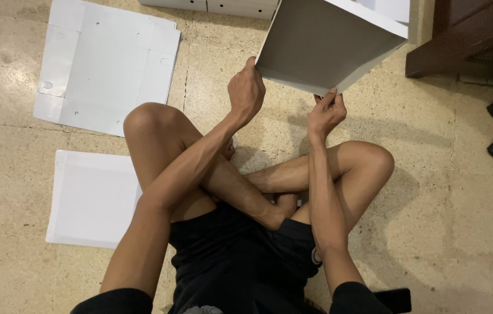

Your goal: Assembling a white cardboard box by folding and tucking its flaps while sitting on the floor.

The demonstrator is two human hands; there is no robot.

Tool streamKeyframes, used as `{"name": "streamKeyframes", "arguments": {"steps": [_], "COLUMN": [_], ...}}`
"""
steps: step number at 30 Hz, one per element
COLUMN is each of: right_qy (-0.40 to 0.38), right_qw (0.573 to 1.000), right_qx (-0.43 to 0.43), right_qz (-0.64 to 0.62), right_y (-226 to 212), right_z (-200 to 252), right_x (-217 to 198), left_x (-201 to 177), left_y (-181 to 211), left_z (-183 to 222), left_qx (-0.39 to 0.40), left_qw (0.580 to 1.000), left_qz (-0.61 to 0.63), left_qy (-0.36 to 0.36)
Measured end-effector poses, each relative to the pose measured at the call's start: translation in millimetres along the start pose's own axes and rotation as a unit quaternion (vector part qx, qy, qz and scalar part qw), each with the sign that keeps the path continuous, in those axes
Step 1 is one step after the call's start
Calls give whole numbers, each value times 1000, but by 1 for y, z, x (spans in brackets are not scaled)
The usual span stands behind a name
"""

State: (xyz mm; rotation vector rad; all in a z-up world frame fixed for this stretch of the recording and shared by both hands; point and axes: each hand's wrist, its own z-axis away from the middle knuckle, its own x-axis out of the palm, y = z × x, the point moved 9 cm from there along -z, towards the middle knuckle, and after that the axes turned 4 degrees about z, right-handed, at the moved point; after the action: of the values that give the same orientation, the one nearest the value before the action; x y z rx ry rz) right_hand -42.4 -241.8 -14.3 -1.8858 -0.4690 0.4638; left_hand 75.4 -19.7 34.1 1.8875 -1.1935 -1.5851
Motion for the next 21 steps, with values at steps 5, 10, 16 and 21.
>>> {"name": "streamKeyframes", "arguments": {"steps": [5,10,16,21], "right_qy": [2,10,8,-48], "right_qw": [1000,1000,999,987], "right_qx": [6,10,35,146], "right_qz": [-22,-15,-15,-51], "right_y": [8,6,12,3], "right_z": [-1,0,1,3], "right_x": [0,-1,0,10], "left_x": [8,7,9,2], "left_y": [-11,-11,-17,-11], "left_z": [-3,-3,-5,-12], "left_qx": [-12,-9,-19,14], "left_qw": [1000,1000,1000,980], "left_qz": [-2,-3,-5,196], "left_qy": [-5,-3,-4,34]}}
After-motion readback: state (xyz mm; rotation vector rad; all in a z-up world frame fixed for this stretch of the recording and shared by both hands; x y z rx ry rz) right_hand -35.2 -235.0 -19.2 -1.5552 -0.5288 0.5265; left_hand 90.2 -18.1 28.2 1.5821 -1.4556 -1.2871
